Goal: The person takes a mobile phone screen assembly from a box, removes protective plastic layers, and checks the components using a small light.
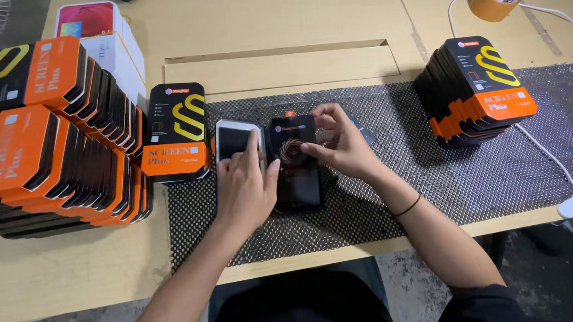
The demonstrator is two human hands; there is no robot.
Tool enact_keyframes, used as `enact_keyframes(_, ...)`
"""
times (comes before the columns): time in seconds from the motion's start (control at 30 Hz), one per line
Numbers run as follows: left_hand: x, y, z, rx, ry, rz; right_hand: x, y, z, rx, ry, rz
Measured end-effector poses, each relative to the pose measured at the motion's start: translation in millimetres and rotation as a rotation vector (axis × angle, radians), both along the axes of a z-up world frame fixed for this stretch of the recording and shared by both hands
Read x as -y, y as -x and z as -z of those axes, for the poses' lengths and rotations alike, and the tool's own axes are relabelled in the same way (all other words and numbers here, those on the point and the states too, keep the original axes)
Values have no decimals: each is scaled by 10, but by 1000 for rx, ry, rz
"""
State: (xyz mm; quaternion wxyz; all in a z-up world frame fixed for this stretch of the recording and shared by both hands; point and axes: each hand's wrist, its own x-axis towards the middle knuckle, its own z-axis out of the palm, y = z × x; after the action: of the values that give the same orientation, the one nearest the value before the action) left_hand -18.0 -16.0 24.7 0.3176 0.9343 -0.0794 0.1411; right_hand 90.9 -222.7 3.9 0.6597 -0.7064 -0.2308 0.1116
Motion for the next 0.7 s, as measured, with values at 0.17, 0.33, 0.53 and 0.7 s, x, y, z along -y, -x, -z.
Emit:
enact_keyframes(0.17, -32, -51, 95, 12, 432, 105, -14, 66, 1, 12, -222, -155)
enact_keyframes(0.33, -89, -118, 227, 87, 631, 94, -21, 116, -92, -16, -212, -204)
enact_keyframes(0.53, -106, -76, 97, 219, 652, 82, -44, 321, -367, -102, 275, -396)
enact_keyframes(0.7, -105, -52, 53, 223, 691, 108, -91, 366, -326, -78, 343, -509)
